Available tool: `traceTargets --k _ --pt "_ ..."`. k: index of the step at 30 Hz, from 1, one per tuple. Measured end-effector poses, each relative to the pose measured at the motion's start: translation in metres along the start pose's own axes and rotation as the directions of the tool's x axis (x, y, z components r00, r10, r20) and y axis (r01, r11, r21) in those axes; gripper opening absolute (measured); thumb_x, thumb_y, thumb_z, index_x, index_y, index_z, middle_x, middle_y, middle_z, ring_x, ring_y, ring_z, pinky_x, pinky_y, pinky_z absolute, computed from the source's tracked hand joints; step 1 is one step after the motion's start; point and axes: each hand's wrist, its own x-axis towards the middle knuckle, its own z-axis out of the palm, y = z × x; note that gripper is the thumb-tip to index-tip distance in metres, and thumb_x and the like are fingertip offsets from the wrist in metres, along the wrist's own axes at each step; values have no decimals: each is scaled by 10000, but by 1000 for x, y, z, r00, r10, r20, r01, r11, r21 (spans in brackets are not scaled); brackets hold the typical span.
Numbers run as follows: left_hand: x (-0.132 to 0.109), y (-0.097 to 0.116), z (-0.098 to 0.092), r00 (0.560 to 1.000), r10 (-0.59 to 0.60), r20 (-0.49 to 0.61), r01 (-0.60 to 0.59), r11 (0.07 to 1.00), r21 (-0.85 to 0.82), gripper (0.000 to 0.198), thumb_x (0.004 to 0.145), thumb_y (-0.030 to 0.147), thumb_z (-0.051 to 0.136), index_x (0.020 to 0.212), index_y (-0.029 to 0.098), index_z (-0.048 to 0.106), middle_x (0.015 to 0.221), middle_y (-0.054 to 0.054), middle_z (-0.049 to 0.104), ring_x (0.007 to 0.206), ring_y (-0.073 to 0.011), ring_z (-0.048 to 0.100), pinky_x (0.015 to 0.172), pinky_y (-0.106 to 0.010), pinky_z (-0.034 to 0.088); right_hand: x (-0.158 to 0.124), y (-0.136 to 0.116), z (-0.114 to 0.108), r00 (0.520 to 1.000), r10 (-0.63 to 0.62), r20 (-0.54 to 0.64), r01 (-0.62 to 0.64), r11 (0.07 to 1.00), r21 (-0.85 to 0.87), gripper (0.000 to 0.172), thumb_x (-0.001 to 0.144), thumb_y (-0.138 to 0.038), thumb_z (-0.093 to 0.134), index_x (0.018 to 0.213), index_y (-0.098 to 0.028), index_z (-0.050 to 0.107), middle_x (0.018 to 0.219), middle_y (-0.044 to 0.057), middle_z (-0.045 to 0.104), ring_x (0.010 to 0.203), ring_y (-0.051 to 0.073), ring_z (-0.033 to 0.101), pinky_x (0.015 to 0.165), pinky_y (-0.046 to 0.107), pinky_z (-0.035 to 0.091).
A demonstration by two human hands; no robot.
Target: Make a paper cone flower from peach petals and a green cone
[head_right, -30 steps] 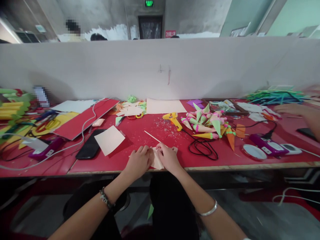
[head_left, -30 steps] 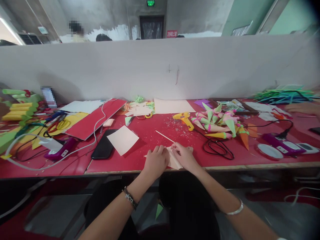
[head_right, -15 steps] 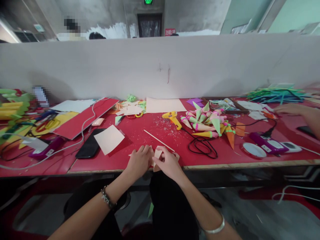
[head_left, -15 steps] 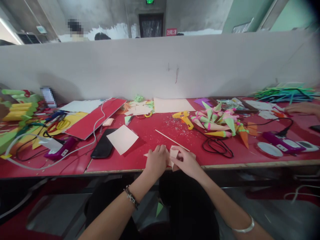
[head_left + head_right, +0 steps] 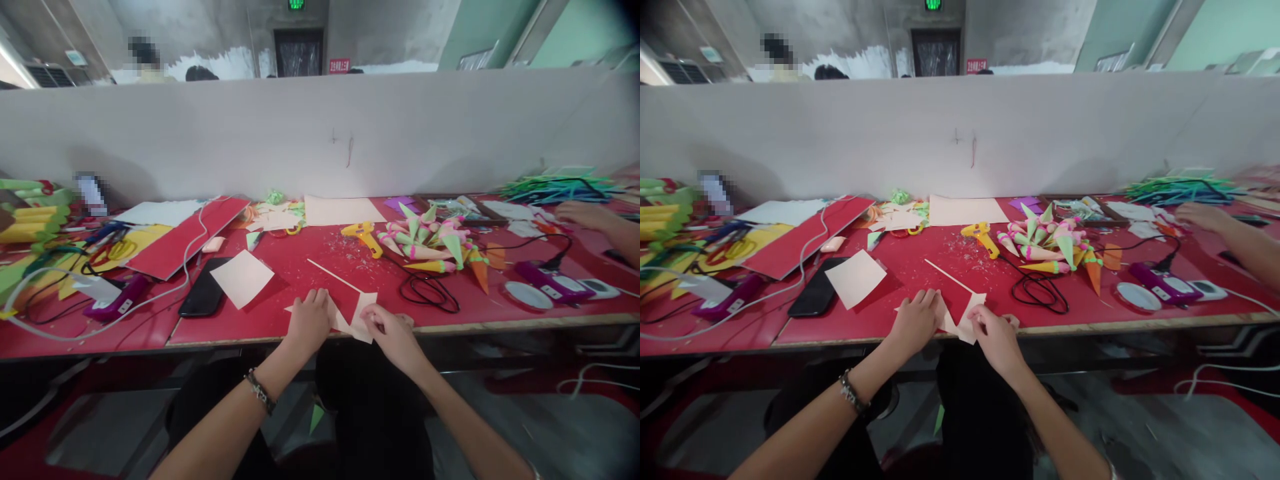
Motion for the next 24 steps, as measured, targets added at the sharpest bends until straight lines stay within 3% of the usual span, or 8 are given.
traceTargets --k 4,7,9,12,18,20,22,24 --pt "0 0 -1 1000 -1 9 1 1000 -12 437 820 185 373 1242 72 384 1210 -148 462 1009 -243 437 712 -365 425 -9 17 -4 1000 -12 -25 11 1000 -27 163 774 -225 391 768 -224 553 566 -34 593 568 152 556 793 369 282" --pt "0 -1 -2 1000 1 7 0 1000 -16 442 819 193 373 1241 59 380 1187 -153 471 999 -247 442 714 -372 422 -13 26 -12 999 -39 -34 41 999 33 158 773 -248 384 766 -210 537 591 -6 577 556 159 533 656 297 354" --pt "-1 -2 -2 1000 2 1 -2 1000 -26 442 820 204 373 1236 57 385 1164 -153 481 990 -247 445 727 -373 416 -12 27 -21 998 -57 -26 60 992 111 184 799 -292 359 786 -203 520 637 14 578 564 159 521 567 263 365" --pt "-3 -7 0 999 24 -27 -26 997 -75 433 822 216 362 1227 67 396 1160 -146 476 1002 -243 434 776 -377 399 0 19 -33 993 -119 -23 121 974 192 217 822 -331 341 850 -203 514 732 31 589 639 159 536 579 253 392" --pt "-8 -31 10 994 86 -73 -107 926 -362 468 817 354 383 1247 171 380 1152 -96 454 1024 -216 418 887 -368 357 71 -19 -27 968 -247 -33 240 887 394 89 751 -277 450 794 -200 463 686 -14 526 633 131 526 581 236 404" --pt "-9 -36 14 996 63 -60 -82 902 -425 506 796 393 418 1262 202 365 1193 -91 428 1058 -228 400 914 -378 340 105 -36 -15 977 -214 -7 186 832 522 91 723 -252 487 704 -195 419 638 -40 486 543 101 495 529 220 396" --pt "-9 -36 15 999 15 -36 -30 892 -451 575 773 422 453 1290 204 328 1245 -100 397 1111 -258 363 941 -403 314 140 -53 -1 980 -200 10 162 822 546 83 737 -229 480 699 -190 416 603 -61 466 433 73 439 458 212 376" --pt "-10 -36 16 1000 -24 2 22 882 -472 626 761 437 470 1310 189 299 1259 -115 397 1149 -284 333 960 -428 290 176 -71 15 983 -186 11 148 817 557 49 739 -172 496 718 -172 452 625 -56 490 447 63 454 479 208 395"
